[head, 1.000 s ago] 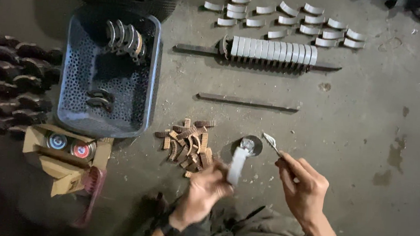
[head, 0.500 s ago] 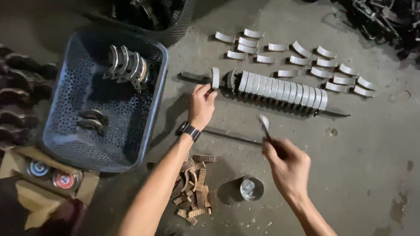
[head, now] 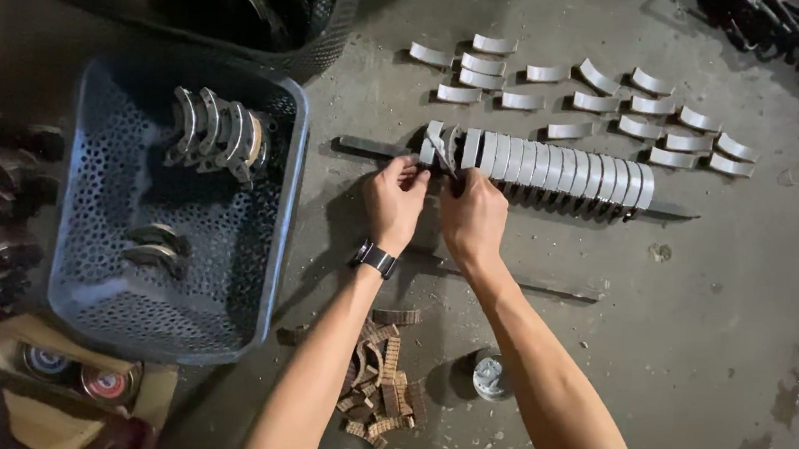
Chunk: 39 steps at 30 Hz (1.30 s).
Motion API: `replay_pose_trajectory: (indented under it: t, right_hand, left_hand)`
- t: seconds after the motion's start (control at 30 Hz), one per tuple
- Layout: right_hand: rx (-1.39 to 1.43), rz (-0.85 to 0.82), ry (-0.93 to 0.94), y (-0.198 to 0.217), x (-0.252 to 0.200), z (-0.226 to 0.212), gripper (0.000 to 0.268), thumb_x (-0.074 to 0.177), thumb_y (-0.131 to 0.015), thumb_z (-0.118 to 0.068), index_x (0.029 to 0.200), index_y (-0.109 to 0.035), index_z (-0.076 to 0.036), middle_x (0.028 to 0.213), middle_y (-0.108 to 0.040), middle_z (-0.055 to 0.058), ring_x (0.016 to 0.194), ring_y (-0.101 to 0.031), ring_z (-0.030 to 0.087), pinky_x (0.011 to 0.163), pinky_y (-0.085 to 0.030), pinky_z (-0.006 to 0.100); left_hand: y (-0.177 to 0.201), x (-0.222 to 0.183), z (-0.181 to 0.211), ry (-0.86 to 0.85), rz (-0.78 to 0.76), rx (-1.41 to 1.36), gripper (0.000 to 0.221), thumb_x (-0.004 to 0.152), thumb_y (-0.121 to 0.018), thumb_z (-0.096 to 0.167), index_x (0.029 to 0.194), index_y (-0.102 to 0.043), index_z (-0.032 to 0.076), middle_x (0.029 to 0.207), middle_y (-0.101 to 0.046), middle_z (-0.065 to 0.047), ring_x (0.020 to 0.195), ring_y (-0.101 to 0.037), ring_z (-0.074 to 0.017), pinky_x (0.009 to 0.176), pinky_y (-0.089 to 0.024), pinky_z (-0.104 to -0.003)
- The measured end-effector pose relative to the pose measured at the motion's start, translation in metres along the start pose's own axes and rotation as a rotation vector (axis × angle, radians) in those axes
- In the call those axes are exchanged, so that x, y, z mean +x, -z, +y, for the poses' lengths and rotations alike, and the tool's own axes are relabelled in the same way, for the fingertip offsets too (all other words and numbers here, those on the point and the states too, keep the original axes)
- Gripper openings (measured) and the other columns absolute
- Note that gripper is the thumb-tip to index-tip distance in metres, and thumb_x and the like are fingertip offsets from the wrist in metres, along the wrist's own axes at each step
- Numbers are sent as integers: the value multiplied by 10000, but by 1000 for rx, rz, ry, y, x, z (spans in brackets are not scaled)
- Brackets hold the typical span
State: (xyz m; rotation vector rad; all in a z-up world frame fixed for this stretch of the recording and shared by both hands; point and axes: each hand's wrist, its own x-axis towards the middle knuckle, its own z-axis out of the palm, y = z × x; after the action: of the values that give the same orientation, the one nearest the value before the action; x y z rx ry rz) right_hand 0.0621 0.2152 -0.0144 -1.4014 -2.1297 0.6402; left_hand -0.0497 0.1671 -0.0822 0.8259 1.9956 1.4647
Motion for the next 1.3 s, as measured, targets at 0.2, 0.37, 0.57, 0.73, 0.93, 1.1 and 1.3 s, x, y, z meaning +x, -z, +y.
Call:
replay_pose_trajectory:
  t: [0.2, 0.37, 0.57, 0.73, 0.93, 1.1, 1.3]
  right_hand:
    - [108, 27, -118, 2, -6, 1, 186, 916, -744, -151, 917, -705, 30, 787, -701, 229, 670, -695, 362, 625, -541, 418]
    - [234, -30, -182, 85, -35, -20, 178, 958, -734, -156, 962, -734, 23, 677, -662, 96, 579, -566, 152, 518, -463, 319]
    - [50, -167, -143, 195, -115, -30, 191, 941, -737, -169, 1052, -779, -20, 641, -671, 69, 533, -555, 97, 488, -439, 286]
    - [173, -224, -206, 224, -181, -22, 258, 926, -710, -133, 1142, -755, 2, 820, -771, 87, 648, -681, 118, 539, -537, 275]
    - [245, -258, -313, 230, -226, -15, 299, 971, -701, -111, 1235, -719, 30, 992, -771, 125, 895, -755, 171, 791, -617, 288]
    - [163, -148, -310, 233, -236, -18, 310, 995, -732, -126, 1256, -726, 41, 996, -768, 154, 916, -750, 218, 821, -590, 333]
    - [150, -205, -279, 235, -243, -13, 302, 937, -704, -91, 1220, -717, 16, 974, -773, 99, 884, -762, 161, 765, -623, 260]
  left_hand:
    - [-8, -7, 24, -238, 49, 157, 238, 854, -742, 26, 1084, -697, -9, 959, -708, -168, 829, -707, -331, 742, -564, -415]
    - [-19, -10, 9, -351, 15, 217, 215, 865, -730, -4, 1072, -676, -24, 952, -661, -196, 870, -652, -404, 751, -519, -472]
    - [-2, -21, 25, -260, -61, 145, 278, 868, -668, -13, 1146, -675, -17, 1007, -670, -195, 892, -664, -385, 791, -529, -460]
    - [42, -73, 54, -341, -17, 245, 287, 862, -646, 3, 1144, -672, -41, 1091, -683, -216, 985, -663, -402, 845, -533, -458]
    - [183, -134, 96, -325, -254, 279, 215, 985, -681, 205, 1122, -690, 39, 1079, -723, -144, 898, -714, -280, 765, -585, -376]
    - [320, -84, 58, -8, 117, 804, 205, 872, -783, 202, 945, -740, 16, 942, -722, -215, 869, -699, -394, 757, -551, -500]
    - [355, -12, -162, 260, -13, 1163, 461, 645, -901, 377, 949, -772, 56, 1013, -740, -225, 960, -708, -391, 865, -574, -469]
